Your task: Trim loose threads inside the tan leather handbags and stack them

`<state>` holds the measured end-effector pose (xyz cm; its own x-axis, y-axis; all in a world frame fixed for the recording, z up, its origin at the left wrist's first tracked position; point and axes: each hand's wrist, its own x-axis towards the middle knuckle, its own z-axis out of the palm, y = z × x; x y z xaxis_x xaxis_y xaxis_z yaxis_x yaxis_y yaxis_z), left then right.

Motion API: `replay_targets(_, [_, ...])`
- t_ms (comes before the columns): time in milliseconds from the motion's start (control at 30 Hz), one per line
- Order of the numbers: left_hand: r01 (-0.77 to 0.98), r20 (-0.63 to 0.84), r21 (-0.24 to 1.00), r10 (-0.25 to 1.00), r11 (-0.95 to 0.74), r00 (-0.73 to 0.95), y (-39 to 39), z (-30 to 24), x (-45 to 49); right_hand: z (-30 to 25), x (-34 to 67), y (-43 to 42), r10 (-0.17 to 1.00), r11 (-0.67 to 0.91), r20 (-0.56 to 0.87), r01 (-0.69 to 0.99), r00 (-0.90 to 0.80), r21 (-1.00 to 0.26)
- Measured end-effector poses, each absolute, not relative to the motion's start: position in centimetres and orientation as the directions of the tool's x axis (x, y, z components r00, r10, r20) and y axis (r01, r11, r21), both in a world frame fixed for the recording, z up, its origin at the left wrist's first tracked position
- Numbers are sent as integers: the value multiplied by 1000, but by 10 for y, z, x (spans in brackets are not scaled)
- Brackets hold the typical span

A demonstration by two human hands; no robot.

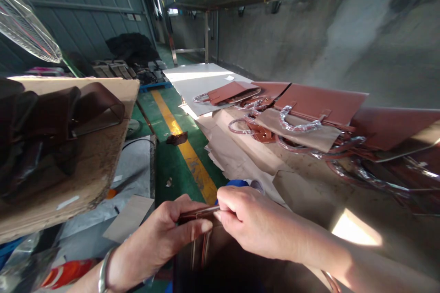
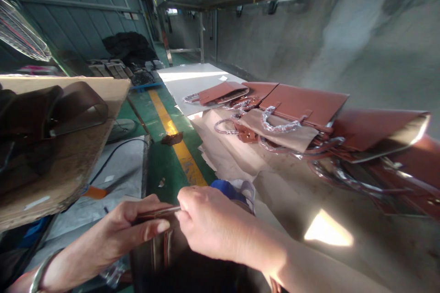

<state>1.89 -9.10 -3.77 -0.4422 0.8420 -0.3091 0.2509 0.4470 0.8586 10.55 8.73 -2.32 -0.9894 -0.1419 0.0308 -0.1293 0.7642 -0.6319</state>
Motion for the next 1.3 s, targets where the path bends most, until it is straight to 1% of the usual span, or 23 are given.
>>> replay_targets(133, [291,-275,835,812,468,-515,-88,-39,26,-25,107,87,-150,766,30,-135,-988,-628])
replay_targets(200, [330,-226,822,798,464,-559,-87,-40,31,-24,107,87,-159,765,18,-134,-987,-629])
replay_targets(300, [419,-138,796,805,437,-578,-86,-40,36,-22,108,88,-171,770,-8,-128,-985,-624])
replay_targets(400, [447,-120,793,825,414,-552,-89,-41,37,-20,110,90,-181,770,-40,-117,-983,-627])
replay_targets(533, [398,-158,839,867,370,-472,-93,-38,37,-22,113,92,-201,762,-43,-129,-979,-634])
replay_targets(600, [397,-157,835,857,381,-492,-93,-38,39,-24,111,93,-210,765,-34,-143,-977,-627])
replay_targets(700, [444,-99,800,819,404,-565,-92,-40,44,-25,110,93,-208,780,-12,-158,-978,-605])
replay_targets(867, [498,-37,761,794,416,-606,-90,-43,47,-20,120,98,-251,802,127,-280,-960,-528])
replay_targets(933, [514,-16,747,785,421,-619,-91,-44,47,-20,128,101,-206,833,144,-251,-968,-494])
replay_targets(1033, [532,28,746,779,401,-626,-93,-44,47,-23,137,106,-120,854,98,-153,-988,-498])
replay_targets(1100, [541,41,746,783,389,-620,-94,-44,47,-24,138,107,-115,847,71,-135,-991,-514])
replay_targets(1200, [538,22,745,791,394,-611,-95,-44,48,-25,136,106,-109,834,49,-118,-993,-539])
replay_targets(1300, [510,-17,760,796,404,-605,-95,-43,48,-25,133,105,-65,817,7,-57,-998,-574])
